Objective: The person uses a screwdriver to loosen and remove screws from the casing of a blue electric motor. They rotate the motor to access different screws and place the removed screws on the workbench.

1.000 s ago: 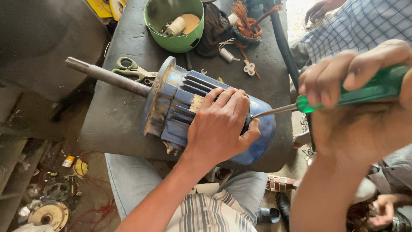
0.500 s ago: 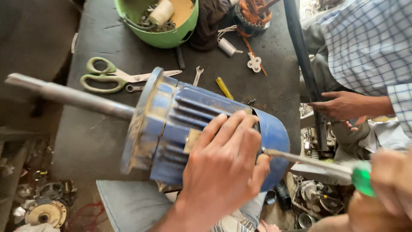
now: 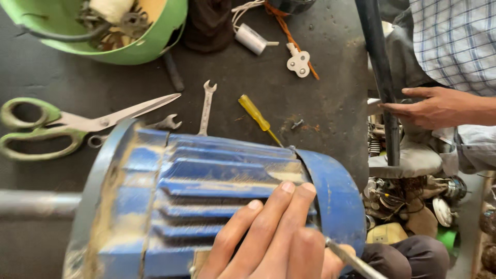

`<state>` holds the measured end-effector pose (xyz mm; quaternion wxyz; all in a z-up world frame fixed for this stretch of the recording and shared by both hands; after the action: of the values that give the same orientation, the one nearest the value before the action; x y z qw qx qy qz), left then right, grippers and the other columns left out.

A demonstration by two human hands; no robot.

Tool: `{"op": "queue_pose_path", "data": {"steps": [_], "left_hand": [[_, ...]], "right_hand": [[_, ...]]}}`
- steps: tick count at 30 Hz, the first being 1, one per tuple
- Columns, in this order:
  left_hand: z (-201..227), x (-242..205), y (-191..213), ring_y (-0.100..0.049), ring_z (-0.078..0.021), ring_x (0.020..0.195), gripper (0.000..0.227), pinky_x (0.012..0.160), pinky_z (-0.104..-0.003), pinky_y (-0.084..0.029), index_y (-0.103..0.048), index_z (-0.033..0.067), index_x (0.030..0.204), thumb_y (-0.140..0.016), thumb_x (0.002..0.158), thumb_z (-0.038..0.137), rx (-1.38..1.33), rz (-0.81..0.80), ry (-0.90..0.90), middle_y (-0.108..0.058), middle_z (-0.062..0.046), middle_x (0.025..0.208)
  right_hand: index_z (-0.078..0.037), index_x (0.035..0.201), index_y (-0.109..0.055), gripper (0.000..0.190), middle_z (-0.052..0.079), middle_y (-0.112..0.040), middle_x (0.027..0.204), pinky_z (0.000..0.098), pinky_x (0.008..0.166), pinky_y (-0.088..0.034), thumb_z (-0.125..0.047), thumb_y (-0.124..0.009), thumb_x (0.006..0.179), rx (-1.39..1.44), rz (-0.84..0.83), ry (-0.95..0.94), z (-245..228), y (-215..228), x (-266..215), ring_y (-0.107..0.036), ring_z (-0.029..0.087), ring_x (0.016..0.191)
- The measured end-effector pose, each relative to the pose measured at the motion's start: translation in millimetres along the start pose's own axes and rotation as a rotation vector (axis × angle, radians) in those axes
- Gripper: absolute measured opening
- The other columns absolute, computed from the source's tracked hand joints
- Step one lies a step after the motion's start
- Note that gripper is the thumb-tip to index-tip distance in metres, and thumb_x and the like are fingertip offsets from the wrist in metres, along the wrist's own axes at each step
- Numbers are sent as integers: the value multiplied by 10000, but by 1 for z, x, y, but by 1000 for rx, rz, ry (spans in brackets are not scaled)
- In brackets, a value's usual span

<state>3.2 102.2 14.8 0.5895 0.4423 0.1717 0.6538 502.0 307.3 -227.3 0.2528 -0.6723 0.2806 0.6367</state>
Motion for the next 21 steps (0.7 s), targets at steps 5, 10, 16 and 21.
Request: {"op": "queue_pose_path", "data": {"steps": [5,10,16,21], "left_hand": [[0,-1,-6,-694,-103,1164,273,1016,-322,-459,-566,224,712,-626,923,386,0,-15,48,-770,32,1165],[-3,8,-2,-700,-126,1195,260,1064,-352,-467,-631,181,746,-707,904,374,-17,-68,25,-772,-26,1174],[1,8,9,-713,-155,1147,270,996,-370,-491,-650,153,741,-741,860,377,-87,-10,77,-771,-43,1136],[4,6,18,-725,-159,1106,211,973,-360,-516,-621,133,737,-709,821,305,-67,63,108,-769,-40,1112]], "right_hand": [[-107,1409,-547,347,178,-259,1639,598,1191,-157,-244,-514,1092,50,4,-9,7,9,-10,-131,356,1531],[-7,1432,-475,399,222,-395,1570,580,1146,-254,-262,-467,1125,-231,-35,61,-6,-9,7,-390,417,1389],[-96,1205,-642,281,189,-305,1693,586,1230,-260,-295,-496,1070,9,170,-108,-7,-23,14,-227,264,1556],[-172,1602,-276,563,92,-550,1334,488,1069,-404,-282,-499,1098,-572,38,-218,-8,-36,35,-482,263,1227]]}}
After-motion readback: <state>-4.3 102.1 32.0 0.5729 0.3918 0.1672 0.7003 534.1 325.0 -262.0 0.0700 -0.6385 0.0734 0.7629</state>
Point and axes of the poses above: each hand's wrist, its own x-axis towards the middle knuckle, its own y-axis out of the back of the hand, z = x × y, the point moved 8 cm from there along x, towards the middle knuckle
